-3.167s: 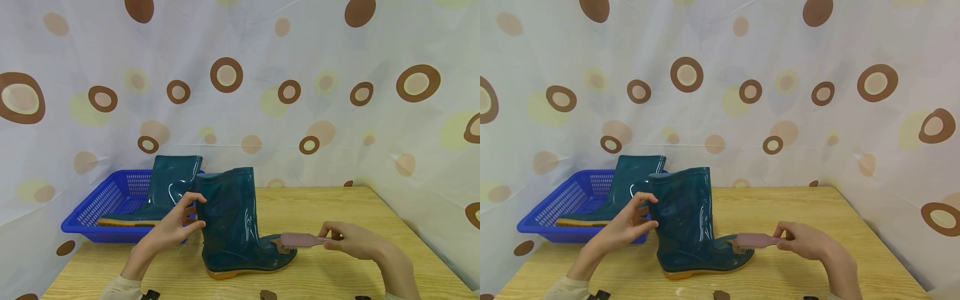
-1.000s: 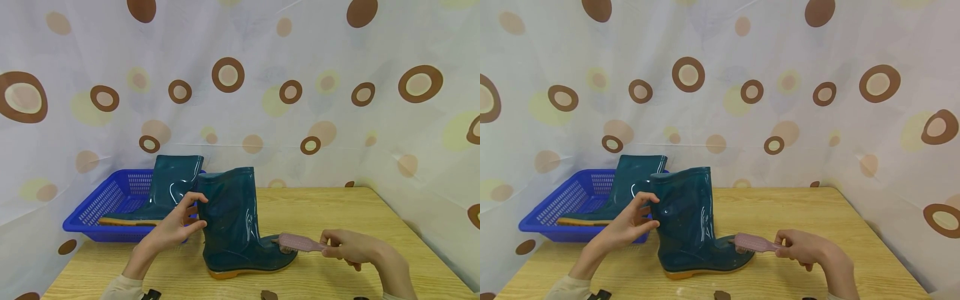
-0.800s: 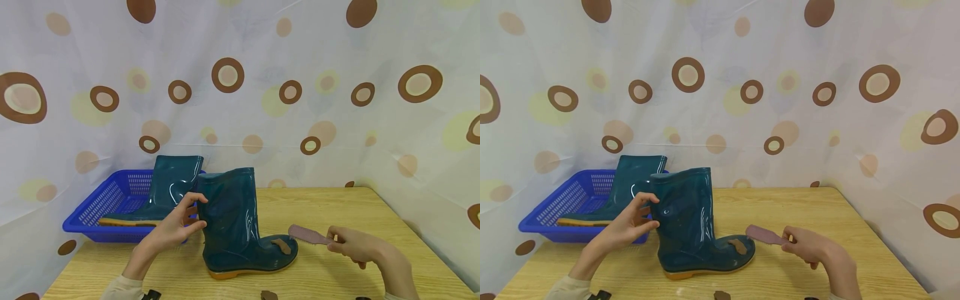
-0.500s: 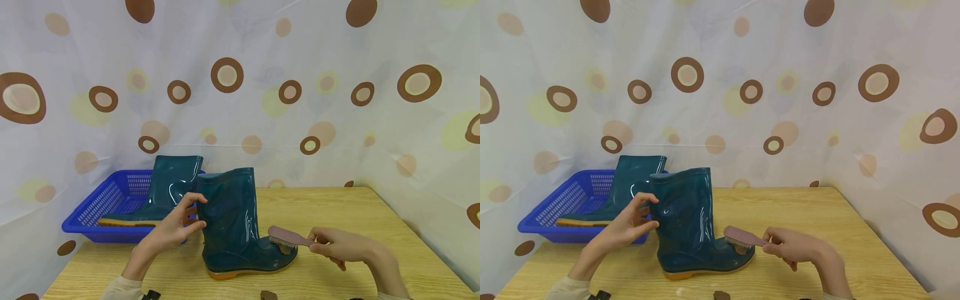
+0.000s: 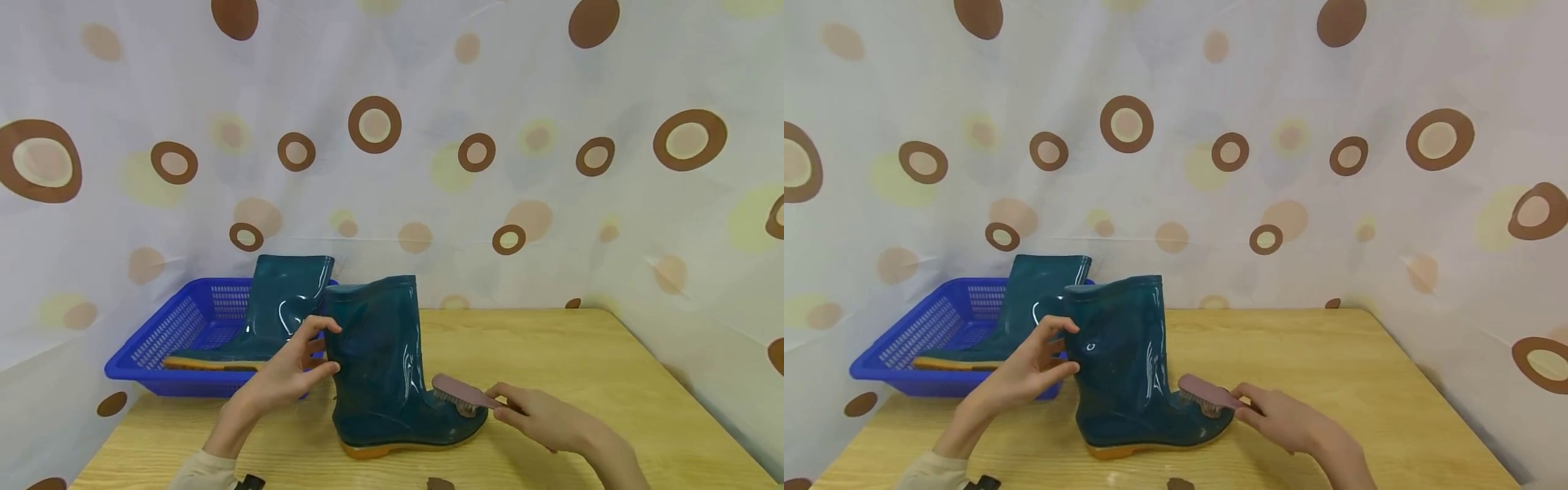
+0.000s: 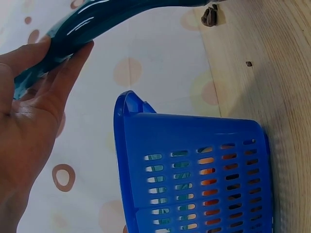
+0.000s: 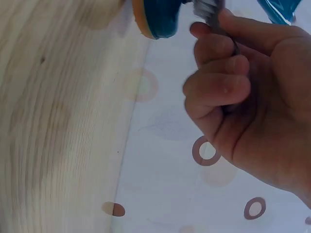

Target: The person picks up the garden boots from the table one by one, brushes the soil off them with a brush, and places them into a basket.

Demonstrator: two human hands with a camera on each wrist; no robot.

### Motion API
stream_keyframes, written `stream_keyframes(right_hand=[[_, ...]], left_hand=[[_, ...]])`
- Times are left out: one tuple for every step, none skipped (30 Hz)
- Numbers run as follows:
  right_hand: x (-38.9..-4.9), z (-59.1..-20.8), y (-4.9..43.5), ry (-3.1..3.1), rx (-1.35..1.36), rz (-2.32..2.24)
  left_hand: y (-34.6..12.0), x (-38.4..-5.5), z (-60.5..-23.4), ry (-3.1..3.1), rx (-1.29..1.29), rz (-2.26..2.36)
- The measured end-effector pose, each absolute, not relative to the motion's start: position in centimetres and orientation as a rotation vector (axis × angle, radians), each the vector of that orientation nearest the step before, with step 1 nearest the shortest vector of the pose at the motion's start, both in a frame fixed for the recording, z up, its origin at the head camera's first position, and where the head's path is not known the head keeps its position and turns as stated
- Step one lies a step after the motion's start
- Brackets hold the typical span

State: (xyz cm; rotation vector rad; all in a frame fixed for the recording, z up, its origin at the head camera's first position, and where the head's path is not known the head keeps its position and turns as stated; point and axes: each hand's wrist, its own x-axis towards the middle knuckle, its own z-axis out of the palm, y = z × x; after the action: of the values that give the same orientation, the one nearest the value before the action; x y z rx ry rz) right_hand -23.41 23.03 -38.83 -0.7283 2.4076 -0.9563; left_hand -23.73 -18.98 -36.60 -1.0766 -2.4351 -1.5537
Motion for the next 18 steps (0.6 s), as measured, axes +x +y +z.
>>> stream_keyframes(right_hand=[[-23.4,-38.9,22.9,2.458,-0.748,-0.924],[-23.3,-38.9,22.8,2.505,-0.767,-0.898],[-23.2,-38.9,22.6,2.551,-0.787,-0.869],[-23.1,-38.9,22.4,2.590,-0.800,-0.846],[-23.0,-39.0,22.3,2.625,-0.802,-0.823],[-22.9,-39.0,22.1,2.648,-0.798,-0.811],[-22.8,-39.0,22.0,2.668,-0.793,-0.803],[-22.7,-39.1,22.0,2.679,-0.785,-0.806],[-22.5,-39.2,22.0,2.694,-0.778,-0.800],[-22.4,-39.2,22.0,2.702,-0.766,-0.803],[-22.3,-39.2,22.0,2.714,-0.749,-0.802],[-22.2,-39.3,22.1,2.727,-0.734,-0.799],[-22.1,-39.4,22.2,2.739,-0.726,-0.798],[-22.0,-39.4,22.2,2.754,-0.721,-0.796],[-21.9,-39.5,22.3,2.770,-0.716,-0.791],[-21.8,-39.7,22.3,2.781,-0.712,-0.794],[-21.8,-39.8,22.2,2.802,-0.708,-0.790],[-21.7,-40.0,22.2,2.819,-0.710,-0.789]], left_hand=[[-19.1,-23.7,-36.6,-2.436,-1.069,-1.549],[-19.2,-23.6,-36.6,-2.438,-1.062,-1.545],[-19.3,-23.6,-36.6,-2.441,-1.054,-1.540],[-19.4,-23.5,-36.6,-2.444,-1.049,-1.534],[-19.5,-23.5,-36.6,-2.446,-1.046,-1.530],[-19.5,-23.5,-36.6,-2.448,-1.044,-1.528],[-19.5,-23.4,-36.6,-2.450,-1.044,-1.528],[-19.5,-23.4,-36.6,-2.448,-1.045,-1.531],[-19.5,-23.4,-36.6,-2.446,-1.048,-1.533],[-19.4,-23.5,-36.6,-2.443,-1.054,-1.539],[-19.4,-23.5,-36.6,-2.439,-1.060,-1.543],[-19.3,-23.5,-36.6,-2.435,-1.067,-1.548],[-19.2,-23.6,-36.5,-2.431,-1.073,-1.551],[-19.1,-23.6,-36.5,-2.430,-1.078,-1.553],[-19.0,-23.6,-36.5,-2.431,-1.079,-1.551],[-19.0,-23.6,-36.4,-2.433,-1.077,-1.547],[-19.0,-23.6,-36.4,-2.436,-1.072,-1.544],[-19.0,-23.6,-36.4,-2.441,-1.068,-1.539]])
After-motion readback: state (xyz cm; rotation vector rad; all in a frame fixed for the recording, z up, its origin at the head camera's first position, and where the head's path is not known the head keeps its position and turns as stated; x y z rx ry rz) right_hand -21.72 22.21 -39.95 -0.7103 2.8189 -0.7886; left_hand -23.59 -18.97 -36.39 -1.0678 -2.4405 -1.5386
